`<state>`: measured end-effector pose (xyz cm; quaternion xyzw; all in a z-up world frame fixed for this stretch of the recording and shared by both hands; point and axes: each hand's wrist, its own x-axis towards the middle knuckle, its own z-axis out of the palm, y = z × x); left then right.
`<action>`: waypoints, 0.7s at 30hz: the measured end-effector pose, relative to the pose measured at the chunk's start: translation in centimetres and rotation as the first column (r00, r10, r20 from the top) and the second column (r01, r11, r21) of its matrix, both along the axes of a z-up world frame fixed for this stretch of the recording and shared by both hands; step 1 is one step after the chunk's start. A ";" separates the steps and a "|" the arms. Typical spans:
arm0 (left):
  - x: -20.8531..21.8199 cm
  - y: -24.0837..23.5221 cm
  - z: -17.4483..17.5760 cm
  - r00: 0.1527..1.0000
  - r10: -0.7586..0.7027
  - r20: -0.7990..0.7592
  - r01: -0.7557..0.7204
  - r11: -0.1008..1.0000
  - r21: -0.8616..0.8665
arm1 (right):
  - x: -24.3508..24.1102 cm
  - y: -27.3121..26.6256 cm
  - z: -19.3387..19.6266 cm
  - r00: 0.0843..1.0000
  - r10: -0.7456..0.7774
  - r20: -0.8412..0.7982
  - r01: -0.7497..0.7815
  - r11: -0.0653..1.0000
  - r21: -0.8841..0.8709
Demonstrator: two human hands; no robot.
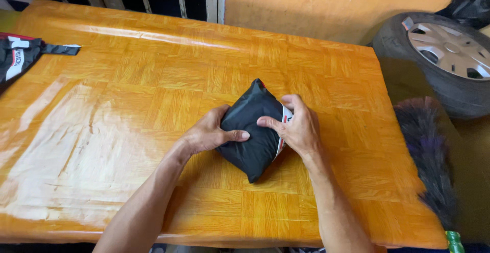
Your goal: The person removes a black tarp from a small bag, unfolds it on a wooden table, and uses a broom to sweep dust off the surface. They then fold the tarp into a long, narrow strip and smooth it out with their hands.
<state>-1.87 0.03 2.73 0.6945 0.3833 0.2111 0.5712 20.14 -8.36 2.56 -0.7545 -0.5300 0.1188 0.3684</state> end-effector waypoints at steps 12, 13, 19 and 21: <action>2.4 0.6 -2.6 0.886 0.375 0.271 -0.334 0.924 -0.188 | -5.2 0.6 2.0 0.818 -0.110 -0.565 0.053 0.992 -0.116; 2.1 -0.3 -1.3 0.861 0.425 0.278 -0.385 0.903 -0.189 | -7.4 -0.4 3.7 0.826 -0.061 -0.560 -0.004 0.993 -0.115; -3.8 -6.0 4.6 0.924 0.372 0.090 -0.367 0.928 -0.066 | -1.0 2.9 -6.9 0.849 -0.072 -0.523 0.052 0.997 -0.051; -6.2 -7.9 6.5 0.948 0.316 0.024 -0.316 0.949 -0.021 | 0.4 4.8 -10.4 0.950 0.129 -0.285 -0.048 0.960 0.274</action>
